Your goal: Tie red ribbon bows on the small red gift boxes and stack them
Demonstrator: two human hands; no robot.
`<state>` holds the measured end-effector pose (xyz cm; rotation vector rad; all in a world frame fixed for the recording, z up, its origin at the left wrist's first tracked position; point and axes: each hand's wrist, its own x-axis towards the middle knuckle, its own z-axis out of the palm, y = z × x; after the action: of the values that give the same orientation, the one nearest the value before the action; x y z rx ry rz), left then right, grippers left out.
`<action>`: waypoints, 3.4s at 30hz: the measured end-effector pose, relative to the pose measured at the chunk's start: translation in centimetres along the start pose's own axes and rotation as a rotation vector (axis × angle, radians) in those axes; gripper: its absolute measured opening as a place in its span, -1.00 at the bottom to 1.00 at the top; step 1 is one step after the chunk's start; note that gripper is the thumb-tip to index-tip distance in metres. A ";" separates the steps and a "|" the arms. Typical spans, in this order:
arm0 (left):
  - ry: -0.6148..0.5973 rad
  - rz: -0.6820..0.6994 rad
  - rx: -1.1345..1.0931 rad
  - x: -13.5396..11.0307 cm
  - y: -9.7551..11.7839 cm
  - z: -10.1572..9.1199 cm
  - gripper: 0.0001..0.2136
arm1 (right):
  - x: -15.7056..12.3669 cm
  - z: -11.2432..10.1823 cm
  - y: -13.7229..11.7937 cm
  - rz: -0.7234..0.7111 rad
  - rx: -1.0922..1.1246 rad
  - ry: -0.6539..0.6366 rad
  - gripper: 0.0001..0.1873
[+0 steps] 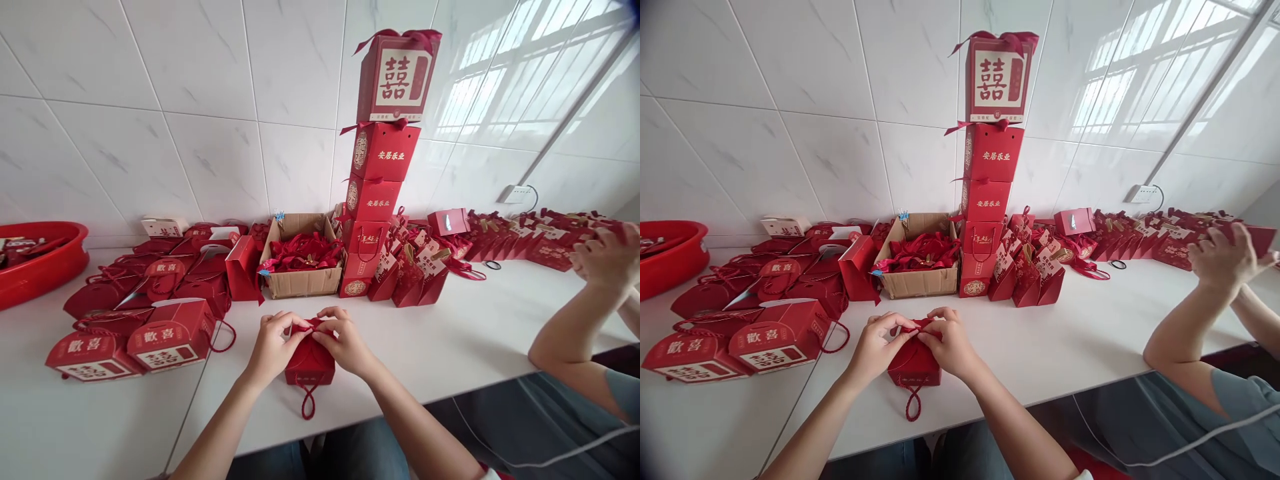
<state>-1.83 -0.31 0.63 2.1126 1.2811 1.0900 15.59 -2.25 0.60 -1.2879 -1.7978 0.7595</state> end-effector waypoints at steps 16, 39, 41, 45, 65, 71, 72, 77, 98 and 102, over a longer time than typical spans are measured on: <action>0.090 -0.051 -0.115 0.7 0.5 -0.1 -0.88 | -0.1 -0.2 0.3 0.154 0.336 -0.117 -0.68; -0.197 0.031 0.020 -1.8 1.9 -1.4 -0.89 | -2.8 -2.1 0.5 0.066 0.018 -0.015 -0.74; -0.226 0.031 0.043 -1.6 1.9 -1.7 -0.90 | -2.7 -2.6 0.2 0.013 -0.081 0.017 -0.80; -0.281 0.035 0.052 -1.2 2.3 -2.2 -0.89 | -3.0 -4.6 -1.0 -0.090 -0.188 -0.120 -0.87; -0.387 0.004 -0.053 -0.2 3.3 -3.0 -0.85 | 0.0 -4.6 -1.1 -0.321 0.027 -0.393 -0.79; -0.387 0.001 0.019 -0.1 2.9 -3.7 -0.85 | -0.9 -4.1 -0.5 -0.476 -0.259 -0.340 -0.56; -0.381 0.005 0.033 -0.1 2.7 -3.8 -0.85 | -1.1 -4.1 -0.4 -0.486 -0.286 -0.335 -0.54; -0.385 0.016 0.061 0.0 2.3 -4.0 -0.86 | -1.2 -3.9 0.1 -0.516 -0.289 -0.340 -0.49; -0.389 0.142 0.138 -0.6 1.6 -2.6 -0.91 | -1.2 -3.4 1.3 -0.537 -0.198 -0.315 -0.50; -0.383 0.147 0.219 -0.5 2.0 -2.7 -0.94 | -1.3 -3.4 1.2 -0.528 -0.164 -0.322 -0.53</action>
<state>-3.11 -1.76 3.44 2.4598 1.1135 0.5739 19.29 -3.03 1.07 -0.7493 -2.3652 0.5468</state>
